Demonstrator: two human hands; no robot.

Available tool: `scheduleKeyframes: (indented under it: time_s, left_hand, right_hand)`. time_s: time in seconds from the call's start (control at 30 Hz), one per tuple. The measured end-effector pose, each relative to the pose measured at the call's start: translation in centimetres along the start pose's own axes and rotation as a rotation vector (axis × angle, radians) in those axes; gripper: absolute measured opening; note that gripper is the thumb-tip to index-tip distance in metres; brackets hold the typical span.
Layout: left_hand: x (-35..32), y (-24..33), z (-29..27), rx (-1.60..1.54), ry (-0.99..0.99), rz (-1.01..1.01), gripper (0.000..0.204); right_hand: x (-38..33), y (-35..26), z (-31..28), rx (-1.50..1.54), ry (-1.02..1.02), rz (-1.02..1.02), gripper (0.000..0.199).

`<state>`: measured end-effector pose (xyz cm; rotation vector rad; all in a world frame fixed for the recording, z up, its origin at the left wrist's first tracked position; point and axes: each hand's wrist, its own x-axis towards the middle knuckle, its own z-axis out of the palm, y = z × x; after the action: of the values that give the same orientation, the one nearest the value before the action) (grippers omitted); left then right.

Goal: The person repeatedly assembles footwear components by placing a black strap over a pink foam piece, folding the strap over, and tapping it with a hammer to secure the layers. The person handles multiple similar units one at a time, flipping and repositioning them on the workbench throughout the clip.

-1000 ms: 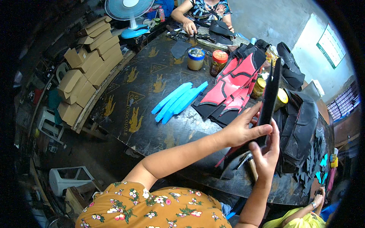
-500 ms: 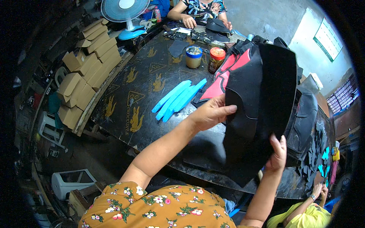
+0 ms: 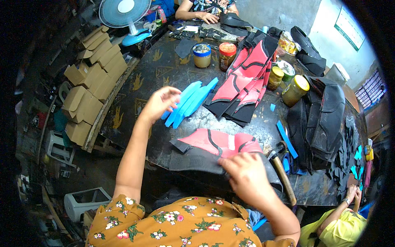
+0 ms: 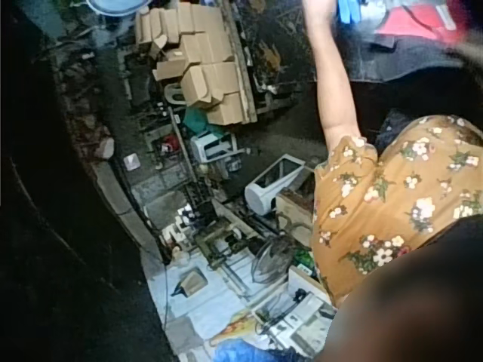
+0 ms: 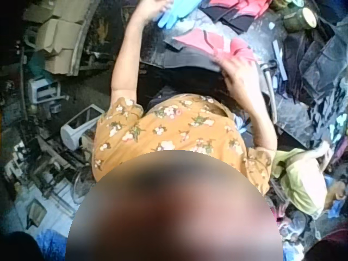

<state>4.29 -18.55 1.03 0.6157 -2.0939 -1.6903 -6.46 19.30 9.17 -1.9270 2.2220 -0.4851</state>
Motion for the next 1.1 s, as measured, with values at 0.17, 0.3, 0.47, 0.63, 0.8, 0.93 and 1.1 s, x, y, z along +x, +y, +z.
scheduleKeyframes:
  time_s: [0.17, 0.3, 0.47, 0.63, 0.8, 0.93, 1.1]
  left_hand:
    - [-4.9, 0.2, 10.0, 0.339, -0.385, 0.297, 0.077]
    - [-6.7, -1.3, 13.1, 0.461, -0.283, 0.344, 0.077]
    - [-8.6, -0.3, 12.4, 0.521, -0.157, 0.384, 0.076]
    - [-8.8, 1.2, 11.7, 0.569, -0.195, 0.259, 0.057]
    - [-6.0, -0.1, 11.3, 0.528, -0.255, 0.324, 0.043]
    - [-4.7, -0.4, 11.5, 0.542, -0.244, 0.294, 0.036]
    - [-2.5, 0.6, 11.3, 0.523, -0.194, 0.399, 0.030]
  right_hand:
    - [1.8, 1.2, -4.4, 0.054, 0.157, 0.082, 0.036]
    - [0.1, 0.8, -4.4, -0.225, 0.226, -0.102, 0.026]
    - [-4.5, 0.5, 2.5, -0.168, 0.075, -0.003, 0.040]
    - [-5.9, 2.1, 7.2, -0.134, 0.246, 0.038, 0.046]
    - [-4.7, 3.2, 7.7, -0.190, 0.245, -0.053, 0.042]
    - [-3.4, 3.1, 7.4, -0.158, 0.262, -0.036, 0.044]
    - [-1.5, 3.1, 6.3, -0.134, 0.223, 0.037, 0.053]
